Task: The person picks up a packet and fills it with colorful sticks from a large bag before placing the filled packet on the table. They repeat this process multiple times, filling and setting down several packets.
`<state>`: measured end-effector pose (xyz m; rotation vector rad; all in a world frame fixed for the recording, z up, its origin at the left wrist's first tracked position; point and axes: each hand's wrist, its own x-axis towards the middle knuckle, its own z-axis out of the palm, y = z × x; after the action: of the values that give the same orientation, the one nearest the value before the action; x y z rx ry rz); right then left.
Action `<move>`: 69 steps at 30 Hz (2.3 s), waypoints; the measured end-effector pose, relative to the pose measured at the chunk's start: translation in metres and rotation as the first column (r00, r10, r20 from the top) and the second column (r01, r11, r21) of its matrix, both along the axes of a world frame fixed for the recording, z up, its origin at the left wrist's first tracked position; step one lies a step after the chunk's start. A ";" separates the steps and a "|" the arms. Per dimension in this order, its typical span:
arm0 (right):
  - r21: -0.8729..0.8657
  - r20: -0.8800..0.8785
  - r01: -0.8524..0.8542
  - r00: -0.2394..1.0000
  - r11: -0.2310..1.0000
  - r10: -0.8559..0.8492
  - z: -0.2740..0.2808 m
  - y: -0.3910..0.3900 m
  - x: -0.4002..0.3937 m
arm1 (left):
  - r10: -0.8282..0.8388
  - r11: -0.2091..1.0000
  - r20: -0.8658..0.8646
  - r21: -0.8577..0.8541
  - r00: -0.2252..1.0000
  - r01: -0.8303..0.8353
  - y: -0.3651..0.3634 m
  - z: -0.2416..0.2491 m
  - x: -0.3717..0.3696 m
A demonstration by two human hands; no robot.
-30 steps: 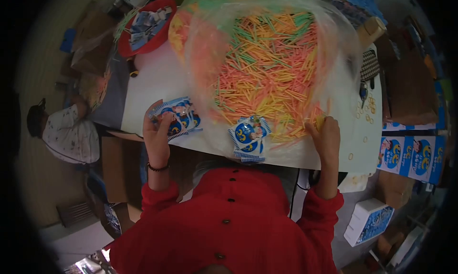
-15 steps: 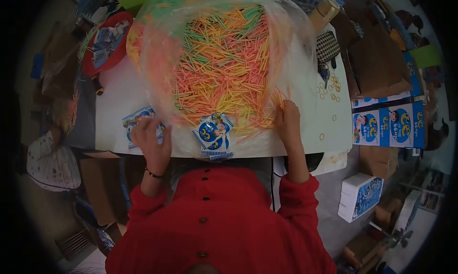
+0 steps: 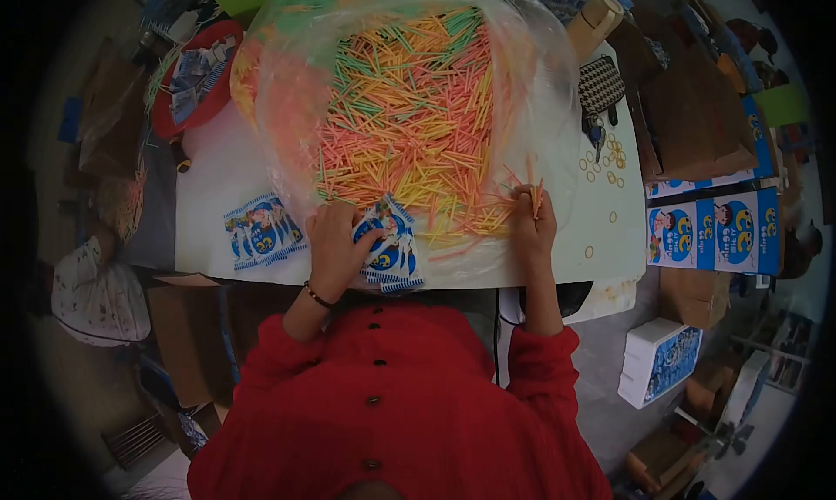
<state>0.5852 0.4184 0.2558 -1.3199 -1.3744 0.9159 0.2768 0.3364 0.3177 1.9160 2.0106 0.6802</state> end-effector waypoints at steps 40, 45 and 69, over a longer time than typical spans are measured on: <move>-0.184 0.587 -0.284 0.736 0.941 0.337 0.068 -0.002 0.007 | 0.160 0.987 0.974 -0.157 -0.161 0.030 0.022 0.011 -0.027; -0.172 0.794 -0.532 0.423 0.829 0.436 0.066 -0.007 0.004 | 0.305 0.947 0.848 -0.317 -0.434 0.045 0.029 0.020 -0.026; -0.328 -0.665 0.133 0.671 0.935 -0.328 0.009 0.051 0.012 | 0.376 0.915 0.875 -0.298 -0.306 0.273 0.027 0.001 -0.001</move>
<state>0.5977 0.4697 0.2648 -1.0973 -0.4701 1.2763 0.2753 0.3634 0.3185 0.2538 0.7616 1.1576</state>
